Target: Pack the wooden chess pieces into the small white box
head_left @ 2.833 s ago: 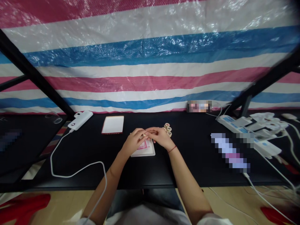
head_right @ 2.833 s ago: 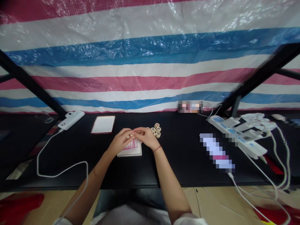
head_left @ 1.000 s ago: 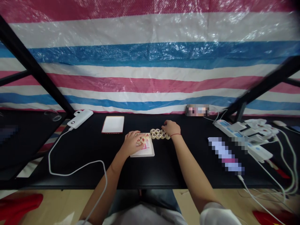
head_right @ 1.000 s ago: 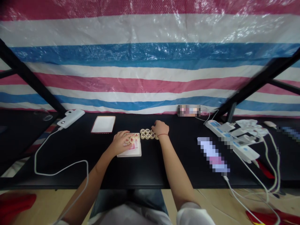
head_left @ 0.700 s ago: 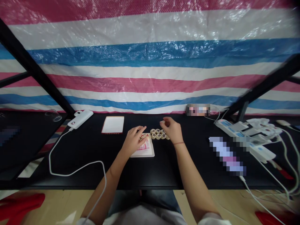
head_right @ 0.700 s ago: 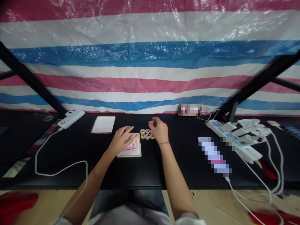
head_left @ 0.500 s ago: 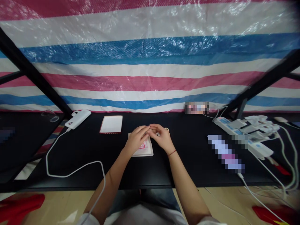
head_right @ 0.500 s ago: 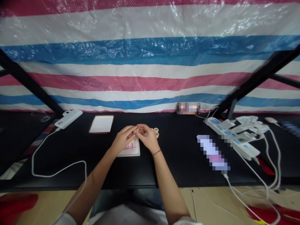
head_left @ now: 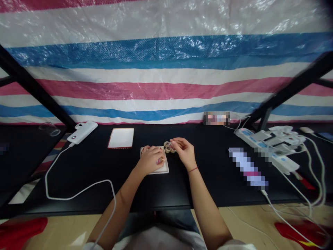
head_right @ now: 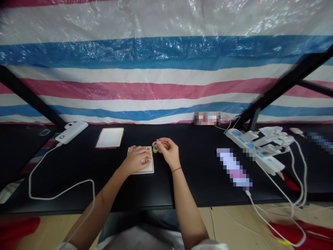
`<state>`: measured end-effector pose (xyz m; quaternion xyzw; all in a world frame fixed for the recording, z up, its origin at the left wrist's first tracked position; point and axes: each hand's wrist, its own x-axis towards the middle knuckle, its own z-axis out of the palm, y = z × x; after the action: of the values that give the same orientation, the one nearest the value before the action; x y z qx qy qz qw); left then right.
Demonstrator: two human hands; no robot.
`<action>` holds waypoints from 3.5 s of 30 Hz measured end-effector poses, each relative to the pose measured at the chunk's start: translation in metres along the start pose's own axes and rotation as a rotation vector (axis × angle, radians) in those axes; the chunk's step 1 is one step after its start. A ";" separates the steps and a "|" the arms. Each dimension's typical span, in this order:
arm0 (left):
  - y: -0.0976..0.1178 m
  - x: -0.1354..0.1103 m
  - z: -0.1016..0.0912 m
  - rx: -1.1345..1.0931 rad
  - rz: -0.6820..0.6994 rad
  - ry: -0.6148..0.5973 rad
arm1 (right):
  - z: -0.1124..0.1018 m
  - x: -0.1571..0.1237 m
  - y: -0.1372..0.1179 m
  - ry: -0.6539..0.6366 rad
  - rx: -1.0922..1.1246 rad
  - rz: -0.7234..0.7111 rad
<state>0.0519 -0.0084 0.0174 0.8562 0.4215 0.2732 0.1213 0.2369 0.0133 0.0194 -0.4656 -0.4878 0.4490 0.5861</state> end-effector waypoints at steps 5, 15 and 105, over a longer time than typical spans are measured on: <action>0.000 0.001 0.000 0.060 -0.046 -0.064 | 0.004 -0.002 0.003 -0.038 -0.044 -0.018; -0.010 -0.006 -0.006 0.160 -0.139 0.030 | 0.003 -0.020 -0.002 -0.234 -0.492 -0.402; -0.031 -0.065 -0.023 -0.098 -0.375 0.311 | 0.062 -0.041 -0.010 -0.627 -0.913 -0.570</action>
<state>-0.0142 -0.0411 -0.0014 0.7036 0.5728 0.3947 0.1450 0.1712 -0.0220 0.0286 -0.3668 -0.8846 0.1366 0.2535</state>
